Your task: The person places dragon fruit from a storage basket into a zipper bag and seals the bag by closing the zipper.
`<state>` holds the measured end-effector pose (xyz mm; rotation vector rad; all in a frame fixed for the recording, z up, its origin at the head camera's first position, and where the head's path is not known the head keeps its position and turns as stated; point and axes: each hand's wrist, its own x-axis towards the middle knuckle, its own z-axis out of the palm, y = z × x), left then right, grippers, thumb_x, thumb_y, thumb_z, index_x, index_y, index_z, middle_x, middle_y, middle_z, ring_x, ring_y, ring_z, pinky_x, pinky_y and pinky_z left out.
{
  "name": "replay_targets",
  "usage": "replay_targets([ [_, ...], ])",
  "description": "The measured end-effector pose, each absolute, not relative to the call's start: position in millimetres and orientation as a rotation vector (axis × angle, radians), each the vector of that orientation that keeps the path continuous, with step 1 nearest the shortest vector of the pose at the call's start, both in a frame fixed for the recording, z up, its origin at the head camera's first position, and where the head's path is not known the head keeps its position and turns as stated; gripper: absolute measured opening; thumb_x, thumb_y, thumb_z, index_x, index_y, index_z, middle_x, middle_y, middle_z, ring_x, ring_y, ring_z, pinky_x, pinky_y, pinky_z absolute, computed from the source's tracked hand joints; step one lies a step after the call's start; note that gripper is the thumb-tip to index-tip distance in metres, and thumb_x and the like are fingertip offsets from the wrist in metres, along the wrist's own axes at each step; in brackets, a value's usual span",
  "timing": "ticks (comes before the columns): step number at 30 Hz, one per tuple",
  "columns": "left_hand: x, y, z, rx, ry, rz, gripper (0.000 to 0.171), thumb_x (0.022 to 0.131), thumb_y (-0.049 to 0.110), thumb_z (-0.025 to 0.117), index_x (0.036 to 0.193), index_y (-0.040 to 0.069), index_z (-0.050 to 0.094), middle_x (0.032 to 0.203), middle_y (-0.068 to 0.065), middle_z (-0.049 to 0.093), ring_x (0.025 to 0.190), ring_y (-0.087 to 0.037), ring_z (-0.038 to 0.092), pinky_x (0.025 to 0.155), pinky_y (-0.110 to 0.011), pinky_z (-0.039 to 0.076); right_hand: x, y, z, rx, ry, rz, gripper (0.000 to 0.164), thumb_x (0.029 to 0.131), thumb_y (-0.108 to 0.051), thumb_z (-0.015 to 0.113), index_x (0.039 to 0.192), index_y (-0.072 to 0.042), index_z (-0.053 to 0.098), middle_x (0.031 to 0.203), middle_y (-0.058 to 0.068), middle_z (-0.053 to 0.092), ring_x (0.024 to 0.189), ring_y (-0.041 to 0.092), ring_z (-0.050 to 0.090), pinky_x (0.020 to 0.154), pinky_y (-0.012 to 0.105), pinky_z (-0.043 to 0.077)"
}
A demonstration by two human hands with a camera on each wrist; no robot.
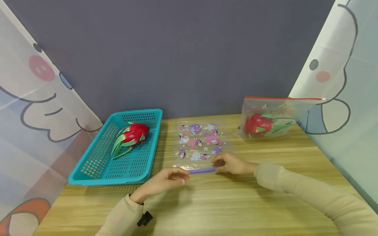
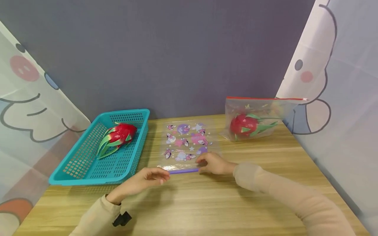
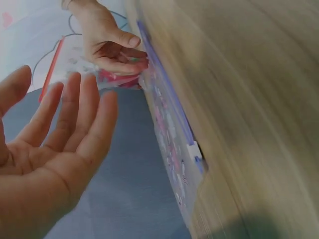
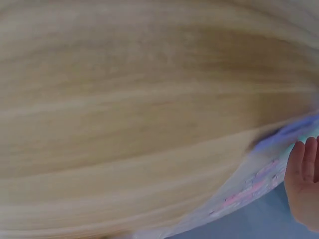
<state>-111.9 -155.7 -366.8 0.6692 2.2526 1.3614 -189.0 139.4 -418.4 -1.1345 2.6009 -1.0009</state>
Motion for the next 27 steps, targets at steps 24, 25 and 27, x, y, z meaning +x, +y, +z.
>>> replay_targets([
  [24, -107.7, -161.4, -382.3, 0.691, 2.84, 0.941, 0.025, 0.087, 0.015, 0.062, 0.111, 0.008, 0.065, 0.107, -0.004, 0.065, 0.098, -0.02, 0.061, 0.082, -0.037, 0.051, -196.4, 137.0, -428.3, -1.122, 2.635, -1.001, 0.013, 0.08, -0.015, 0.07, 0.091, -0.009, 0.072, 0.087, -0.003, 0.066, 0.081, 0.011, 0.06, 0.073, 0.022, 0.05],
  [25, -107.6, -162.0, -382.1, 0.686, 2.841, 0.94, 0.025, 0.087, 0.015, 0.062, 0.111, 0.008, 0.065, 0.107, -0.003, 0.065, 0.098, -0.02, 0.061, 0.082, -0.037, 0.051, -196.6, 136.7, -428.7, -1.13, 2.647, -0.993, 0.012, 0.08, -0.015, 0.07, 0.09, -0.009, 0.072, 0.086, -0.004, 0.066, 0.08, 0.011, 0.059, 0.072, 0.022, 0.05],
  [27, -107.6, -163.5, -382.8, 0.682, 2.846, 0.934, 0.025, 0.087, 0.015, 0.062, 0.111, 0.008, 0.065, 0.106, -0.002, 0.066, 0.097, -0.02, 0.061, 0.081, -0.038, 0.052, -196.9, 135.8, -429.6, -1.147, 2.674, -0.97, 0.009, 0.08, -0.015, 0.07, 0.087, -0.009, 0.073, 0.084, -0.004, 0.066, 0.079, 0.01, 0.059, 0.072, 0.023, 0.049],
])
